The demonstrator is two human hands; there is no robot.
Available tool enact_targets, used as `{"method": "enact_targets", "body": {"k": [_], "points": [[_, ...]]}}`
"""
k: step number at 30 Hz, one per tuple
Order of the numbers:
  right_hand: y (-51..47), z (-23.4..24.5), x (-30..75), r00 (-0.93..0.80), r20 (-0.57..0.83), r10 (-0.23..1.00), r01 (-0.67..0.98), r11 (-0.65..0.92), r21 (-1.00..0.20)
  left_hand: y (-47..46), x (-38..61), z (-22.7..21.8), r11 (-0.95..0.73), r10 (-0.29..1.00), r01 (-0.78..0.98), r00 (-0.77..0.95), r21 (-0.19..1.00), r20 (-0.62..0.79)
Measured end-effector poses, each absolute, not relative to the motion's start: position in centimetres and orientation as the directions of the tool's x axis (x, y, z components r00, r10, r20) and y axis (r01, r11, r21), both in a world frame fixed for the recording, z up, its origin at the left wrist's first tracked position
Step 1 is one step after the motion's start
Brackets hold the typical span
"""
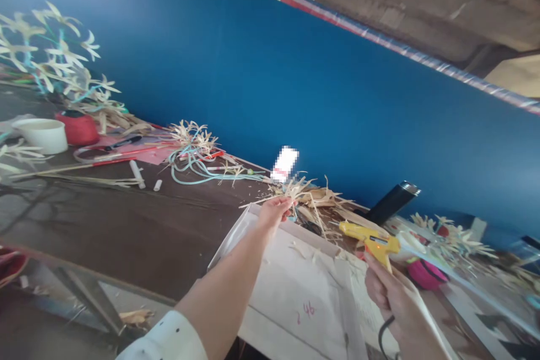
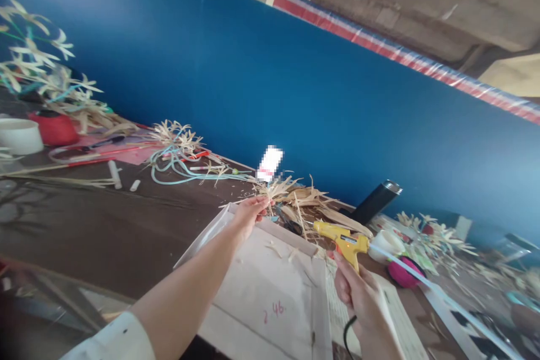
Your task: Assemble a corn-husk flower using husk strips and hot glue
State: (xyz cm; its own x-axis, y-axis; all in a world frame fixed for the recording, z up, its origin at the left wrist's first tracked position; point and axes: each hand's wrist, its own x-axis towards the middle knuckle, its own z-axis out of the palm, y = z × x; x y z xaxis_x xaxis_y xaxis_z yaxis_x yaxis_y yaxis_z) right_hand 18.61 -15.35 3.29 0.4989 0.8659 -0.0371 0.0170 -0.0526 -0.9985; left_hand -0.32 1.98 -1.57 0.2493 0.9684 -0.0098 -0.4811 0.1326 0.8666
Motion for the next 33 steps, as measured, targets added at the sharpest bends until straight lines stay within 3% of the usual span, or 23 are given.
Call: {"method": "enact_targets", "body": {"k": [4, 12, 16, 21, 33], "points": [[-16.1, 4.3, 17.8, 0.385, -0.099, 0.917, -0.111, -0.061, -0.992, 2.0, -0.3, -1.7, 0.133, 0.968, -0.471, 0.249, 0.872, -0.014], [-14.6, 3.0, 17.7, 0.617, 0.052, 0.786, 0.258, -0.139, -0.956, 1.5, -0.4, -1.2, 0.132, 0.974, -0.462, 0.226, 0.877, -0.027], [-14.4, 2.9, 17.4, 0.541, 0.051, 0.840, 0.103, -0.006, -0.995, 1.6, -0.4, -1.3, 0.127, 0.966, -0.445, 0.258, 0.886, -0.008], [-14.2, 3.5, 15.5, 0.406, 0.022, 0.914, -0.032, 0.039, -0.999, 1.4, -0.4, -1.2, 0.140, 0.964, -0.404, 0.265, 0.904, -0.031], [-12.4, 2.6, 12.9, 0.407, 0.109, 0.907, 0.050, 0.097, -0.994, 1.2, -0.1, -1.0, 0.062, 0.961, -0.395, 0.271, 0.916, 0.051]]}}
